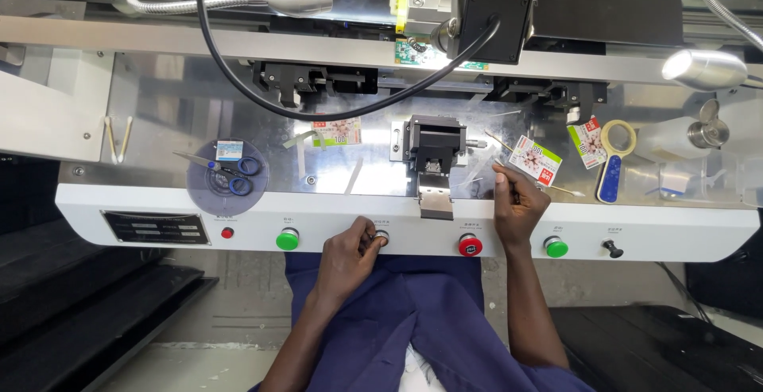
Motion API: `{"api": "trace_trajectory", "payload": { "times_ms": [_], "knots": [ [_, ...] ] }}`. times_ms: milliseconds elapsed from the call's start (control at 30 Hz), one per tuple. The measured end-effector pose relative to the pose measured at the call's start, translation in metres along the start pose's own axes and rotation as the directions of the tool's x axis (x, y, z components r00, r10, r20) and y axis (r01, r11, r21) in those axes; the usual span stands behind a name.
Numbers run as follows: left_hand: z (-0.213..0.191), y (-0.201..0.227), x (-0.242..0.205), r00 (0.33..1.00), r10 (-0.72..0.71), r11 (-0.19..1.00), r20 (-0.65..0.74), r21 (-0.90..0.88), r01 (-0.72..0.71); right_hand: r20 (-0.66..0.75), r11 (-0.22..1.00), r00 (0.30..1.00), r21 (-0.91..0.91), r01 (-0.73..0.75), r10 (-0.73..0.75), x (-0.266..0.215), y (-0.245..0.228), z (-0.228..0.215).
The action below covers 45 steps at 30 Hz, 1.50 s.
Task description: The person places a circuit board into a machine and secures it. They then use a small tool to manipulate components on the board while referencing a monitor above. Finally, they press buttons on the machine's control panel.
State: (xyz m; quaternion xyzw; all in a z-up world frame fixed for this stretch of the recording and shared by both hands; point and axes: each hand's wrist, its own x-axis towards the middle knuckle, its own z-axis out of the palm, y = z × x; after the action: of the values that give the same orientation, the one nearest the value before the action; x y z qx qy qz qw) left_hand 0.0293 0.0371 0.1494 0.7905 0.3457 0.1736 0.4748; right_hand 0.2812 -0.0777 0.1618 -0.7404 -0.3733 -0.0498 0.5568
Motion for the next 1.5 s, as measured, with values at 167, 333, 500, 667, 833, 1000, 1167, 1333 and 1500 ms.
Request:
{"api": "trace_trajectory", "payload": {
  "times_ms": [167, 333, 500, 667, 833, 1000, 1167, 1333, 1500],
  "knots": [
    [0.0019, -0.0032, -0.0002, 1.000, -0.002, 1.000, -0.001, 0.003, 0.002, 0.006, 1.000, 1.000, 0.001, 0.008, -0.008, 0.0005, -0.0005, -0.0004],
    [0.0022, -0.0035, -0.0002, 1.000, -0.003, 1.000, -0.003, -0.002, 0.003, 0.007, 1.000, 1.000, 0.000, 0.013, -0.013, -0.0002, 0.0023, -0.0008],
    [0.0025, -0.0036, 0.0001, 1.000, 0.010, 1.000, -0.013, -0.001, -0.010, 0.006, 1.000, 1.000, 0.004, 0.013, -0.013, -0.0014, 0.0015, -0.0013],
    [0.0045, -0.0073, -0.0015, 1.000, 0.006, 1.000, -0.015, -0.010, -0.006, 0.007, 1.000, 1.000, -0.001, 0.016, -0.016, -0.0003, 0.0014, -0.0011],
    [0.0044, -0.0065, -0.0010, 1.000, 0.011, 1.000, -0.016, -0.003, -0.011, 0.006, 1.000, 1.000, 0.000, 0.017, -0.017, 0.0005, -0.0004, -0.0010],
    [0.0050, -0.0083, -0.0009, 1.000, 0.015, 1.000, -0.015, -0.005, -0.015, 0.008, 1.000, 1.000, 0.004, 0.014, -0.014, -0.0022, 0.0036, -0.0015],
    [0.0056, -0.0085, -0.0010, 1.000, 0.018, 1.000, -0.018, -0.001, -0.018, 0.007, 1.000, 1.000, 0.015, 0.016, -0.016, -0.0002, 0.0031, -0.0002],
    [0.0047, -0.0060, -0.0006, 1.000, 0.011, 1.000, -0.019, -0.017, -0.012, 0.007, 1.000, 1.000, 0.006, 0.022, -0.022, -0.0031, 0.0053, -0.0016],
    [0.0035, -0.0028, 0.0001, 1.000, 0.009, 1.000, -0.021, -0.020, -0.009, 0.000, 0.999, 0.999, 0.015, 0.033, -0.033, -0.0027, 0.0077, -0.0004]
  ]
}}
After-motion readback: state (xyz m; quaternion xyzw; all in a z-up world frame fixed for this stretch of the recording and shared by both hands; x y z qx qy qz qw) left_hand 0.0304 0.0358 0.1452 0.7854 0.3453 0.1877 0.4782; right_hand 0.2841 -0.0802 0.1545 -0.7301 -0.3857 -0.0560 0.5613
